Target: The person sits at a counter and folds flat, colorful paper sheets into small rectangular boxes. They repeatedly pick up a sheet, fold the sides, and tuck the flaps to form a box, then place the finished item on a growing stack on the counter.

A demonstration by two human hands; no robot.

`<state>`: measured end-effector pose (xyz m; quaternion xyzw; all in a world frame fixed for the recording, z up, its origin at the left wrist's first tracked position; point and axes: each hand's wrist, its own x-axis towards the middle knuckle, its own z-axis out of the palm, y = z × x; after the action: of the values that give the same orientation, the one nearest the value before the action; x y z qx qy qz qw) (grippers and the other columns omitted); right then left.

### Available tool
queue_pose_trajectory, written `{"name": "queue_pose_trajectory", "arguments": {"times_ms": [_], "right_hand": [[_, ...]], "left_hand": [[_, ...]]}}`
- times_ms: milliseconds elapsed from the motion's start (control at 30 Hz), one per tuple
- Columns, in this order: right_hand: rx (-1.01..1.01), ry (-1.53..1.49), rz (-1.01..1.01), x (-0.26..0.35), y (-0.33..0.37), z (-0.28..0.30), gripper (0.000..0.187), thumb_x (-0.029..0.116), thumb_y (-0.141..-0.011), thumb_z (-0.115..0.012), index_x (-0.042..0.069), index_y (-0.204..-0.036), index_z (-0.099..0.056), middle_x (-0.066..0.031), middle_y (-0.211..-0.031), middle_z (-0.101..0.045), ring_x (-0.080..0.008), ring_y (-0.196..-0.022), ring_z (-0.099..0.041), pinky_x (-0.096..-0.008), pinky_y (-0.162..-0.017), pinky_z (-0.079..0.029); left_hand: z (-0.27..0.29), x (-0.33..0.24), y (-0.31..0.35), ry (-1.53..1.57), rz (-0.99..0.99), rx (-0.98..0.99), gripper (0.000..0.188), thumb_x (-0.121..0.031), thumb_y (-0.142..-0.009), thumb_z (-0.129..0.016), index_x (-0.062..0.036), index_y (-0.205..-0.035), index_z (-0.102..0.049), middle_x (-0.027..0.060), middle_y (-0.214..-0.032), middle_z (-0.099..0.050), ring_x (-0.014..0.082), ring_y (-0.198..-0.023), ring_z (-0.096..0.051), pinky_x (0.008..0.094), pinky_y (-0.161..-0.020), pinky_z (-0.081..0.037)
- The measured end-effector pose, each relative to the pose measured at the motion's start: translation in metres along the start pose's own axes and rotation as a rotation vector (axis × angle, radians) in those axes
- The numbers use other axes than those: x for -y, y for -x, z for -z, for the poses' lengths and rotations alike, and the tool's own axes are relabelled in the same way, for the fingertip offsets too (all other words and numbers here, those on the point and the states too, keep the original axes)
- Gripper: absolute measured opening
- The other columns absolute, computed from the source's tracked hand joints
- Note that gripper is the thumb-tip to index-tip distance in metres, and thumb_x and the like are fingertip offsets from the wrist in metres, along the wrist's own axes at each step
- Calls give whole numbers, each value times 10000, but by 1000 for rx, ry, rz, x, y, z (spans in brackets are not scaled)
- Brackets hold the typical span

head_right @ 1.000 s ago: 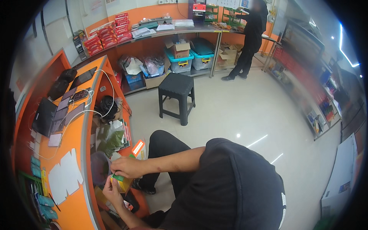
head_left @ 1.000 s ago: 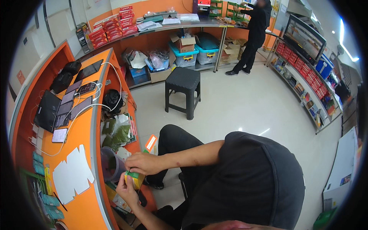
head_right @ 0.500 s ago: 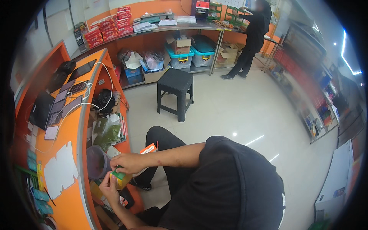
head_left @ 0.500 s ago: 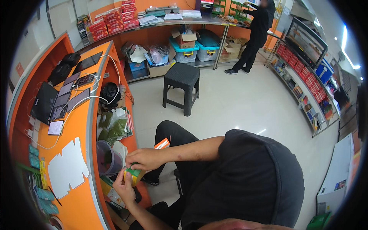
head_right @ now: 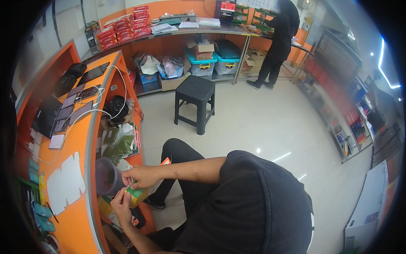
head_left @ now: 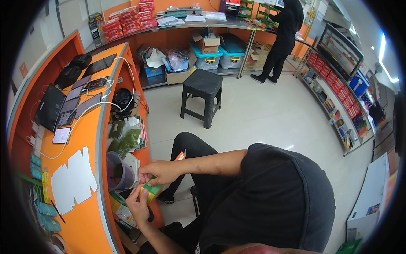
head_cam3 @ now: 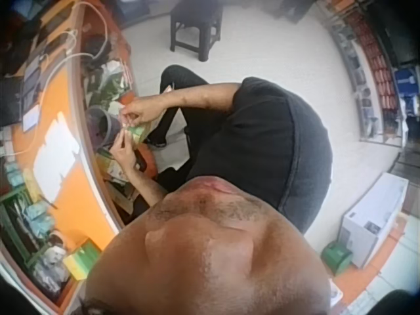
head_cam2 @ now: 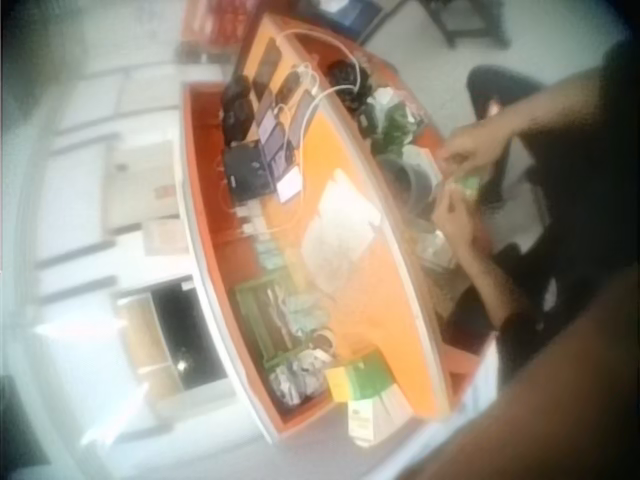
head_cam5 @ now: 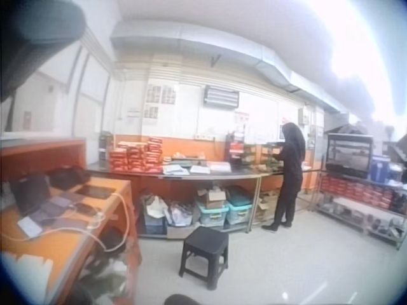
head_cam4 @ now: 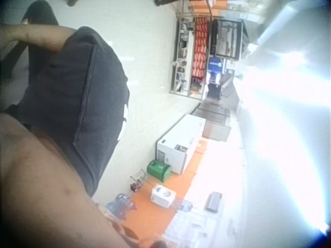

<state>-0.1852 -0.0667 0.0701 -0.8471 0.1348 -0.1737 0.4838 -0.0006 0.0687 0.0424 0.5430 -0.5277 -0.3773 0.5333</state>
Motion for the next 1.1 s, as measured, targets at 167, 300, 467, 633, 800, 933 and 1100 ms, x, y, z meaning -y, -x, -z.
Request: {"name": "queue_pose_trajectory", "arguments": {"times_ms": [167,300,467,633,800,933,1100], "right_hand": [[208,-514,-257,-18,-2,1,264,69,-896,-738,6,-1107,-592,-75,-1000,-705,-133,-937,-651,-295,-786,-510],[173,-674,-315,-23,1,-3,248,47,-916,-721,18,-1118,-580,-48,-956,-710,-111,-915,-650,-264,-782,-505],[91,-580,-189,-32,-7,13,255,46,-938,-706,32,-1127,-536,-23,-918,-704,-96,-907,-634,-261,-812,-492],[-598,138,164,-7,-8,25,340,149,-873,-783,45,-1058,-517,-186,-1249,-564,-307,-1152,-582,-385,-962,-470],[-383,217,320,-12,26,-31,436,195,-819,-828,37,-1030,-480,-211,-1350,-466,-410,-1269,-486,-454,-1059,-422],[-431,46,279,-28,22,-41,417,191,-844,-817,34,-1035,-482,-208,-1376,-475,-386,-1240,-525,-435,-1044,-445],[-411,-5,217,-18,22,-30,326,151,-892,-774,29,-1032,-505,-207,-1368,-567,-371,-1177,-617,-408,-1017,-486]], "left_hand": [[-2,6,2,113,11,30,230,-87,-934,-711,94,-1077,-706,80,-978,-687,112,-887,-600,258,-804,-478],[-2,15,1,103,50,-26,238,-115,-926,-736,86,-1052,-714,74,-986,-686,106,-866,-592,254,-785,-476],[10,2,0,212,137,55,251,-110,-962,-657,56,-1151,-654,67,-1012,-685,107,-896,-614,246,-815,-477],[38,27,2,307,212,126,241,-61,-1003,-565,38,-1222,-582,88,-1096,-687,119,-993,-638,256,-922,-468],[-20,18,-10,690,187,-132,253,-100,-1041,-581,21,-1261,-548,122,-1202,-658,157,-1095,-640,309,-963,-502],[-36,32,-14,809,154,-232,314,-115,-1047,-588,21,-1316,-498,144,-1284,-618,192,-1159,-626,326,-984,-512],[-43,23,-16,709,57,-303,330,-118,-1043,-595,18,-1322,-481,151,-1282,-619,193,-1160,-627,328,-980,-514]]}}
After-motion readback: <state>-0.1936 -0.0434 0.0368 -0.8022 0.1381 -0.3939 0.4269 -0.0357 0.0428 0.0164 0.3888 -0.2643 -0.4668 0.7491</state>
